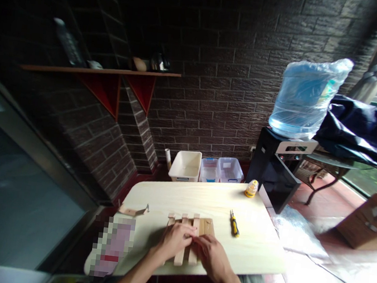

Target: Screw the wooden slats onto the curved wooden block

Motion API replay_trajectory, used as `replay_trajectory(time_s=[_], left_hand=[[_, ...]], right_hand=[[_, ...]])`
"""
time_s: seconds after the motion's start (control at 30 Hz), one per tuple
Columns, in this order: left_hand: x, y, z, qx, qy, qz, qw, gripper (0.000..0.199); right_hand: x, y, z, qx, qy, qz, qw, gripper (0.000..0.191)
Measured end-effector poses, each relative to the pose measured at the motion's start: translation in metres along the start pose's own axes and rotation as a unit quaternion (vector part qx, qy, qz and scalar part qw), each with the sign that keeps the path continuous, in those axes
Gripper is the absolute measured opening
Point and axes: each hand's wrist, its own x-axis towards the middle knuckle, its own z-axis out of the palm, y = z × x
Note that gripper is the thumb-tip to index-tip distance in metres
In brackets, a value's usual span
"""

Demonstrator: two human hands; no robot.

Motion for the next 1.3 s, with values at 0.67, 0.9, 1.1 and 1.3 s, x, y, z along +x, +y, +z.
replay_trajectory(time_s=[0.67, 0.9, 1.1, 1.3], left_hand=[[0.002, -0.004, -0.013, 0.001, -0.020, 0.082, 0.996, 0.026], [0.003, -0.011, -0.009, -0.011, -0.008, 0.137, 0.990, 0.028], [0.005, -0.017, -0.007, -0.042, -0.011, 0.134, 0.990, 0.027], [0.006, -0.023, 0.001, -0.065, 0.007, 0.112, 0.992, 0.025]], right_hand=[[0.001, 0.008, -0.002, 0.058, -0.008, 0.005, 0.998, 0.036], [0.001, 0.006, -0.005, 0.064, -0.006, 0.007, 0.998, 0.037], [0.001, 0.007, -0.003, 0.077, -0.006, 0.008, 0.997, 0.036], [0.000, 0.015, 0.001, 0.075, -0.002, 0.012, 0.997, 0.036]])
